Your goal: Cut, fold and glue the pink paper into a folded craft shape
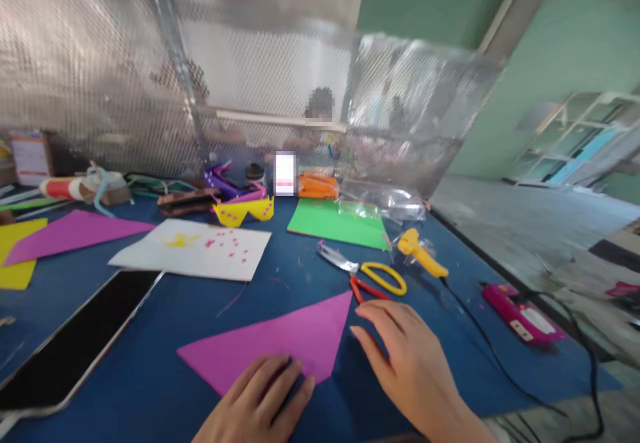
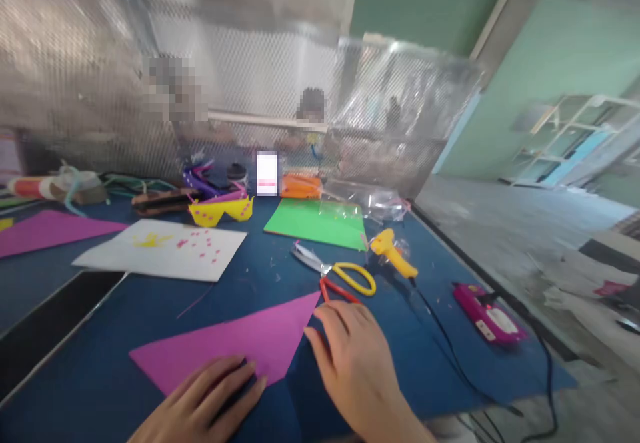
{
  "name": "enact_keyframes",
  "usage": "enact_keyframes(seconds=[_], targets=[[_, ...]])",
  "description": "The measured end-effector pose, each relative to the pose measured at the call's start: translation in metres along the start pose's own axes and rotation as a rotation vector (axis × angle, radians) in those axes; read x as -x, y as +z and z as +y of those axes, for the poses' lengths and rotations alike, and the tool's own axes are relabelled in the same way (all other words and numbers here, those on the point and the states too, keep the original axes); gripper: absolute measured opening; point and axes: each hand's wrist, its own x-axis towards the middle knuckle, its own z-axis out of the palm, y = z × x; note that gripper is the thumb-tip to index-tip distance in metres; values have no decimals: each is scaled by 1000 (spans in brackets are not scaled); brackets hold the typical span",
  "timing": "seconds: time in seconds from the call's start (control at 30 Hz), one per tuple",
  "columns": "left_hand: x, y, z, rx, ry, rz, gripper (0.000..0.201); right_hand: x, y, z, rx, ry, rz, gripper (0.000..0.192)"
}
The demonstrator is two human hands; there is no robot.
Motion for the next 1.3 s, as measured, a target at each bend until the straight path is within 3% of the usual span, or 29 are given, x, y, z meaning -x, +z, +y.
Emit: enact_keyframes(seconds=[0.07, 0.2, 0.4, 0.57, 0.97, 1.3], targets=[[-4, -10, 6, 100, -94, -155, 58, 12, 4, -27, -181, 11, -57, 13], [-11, -19, 10, 256, -152, -259, 60, 24, 3, -47, -324, -34, -69, 18], [-11, -14, 11, 305, -203, -190, 49, 22, -3, -46, -263, -203, -113, 16], [-8, -12, 10, 317, -201, -166, 48, 22, -2, -48, -209, -245, -161, 20], [-7, -11, 4, 329, -179, -150, 47, 23, 1, -52, -218, -219, -262, 26], [-8, -12, 9, 336, -229, -159, 52, 28, 3, -52, -197, -221, -238, 26]])
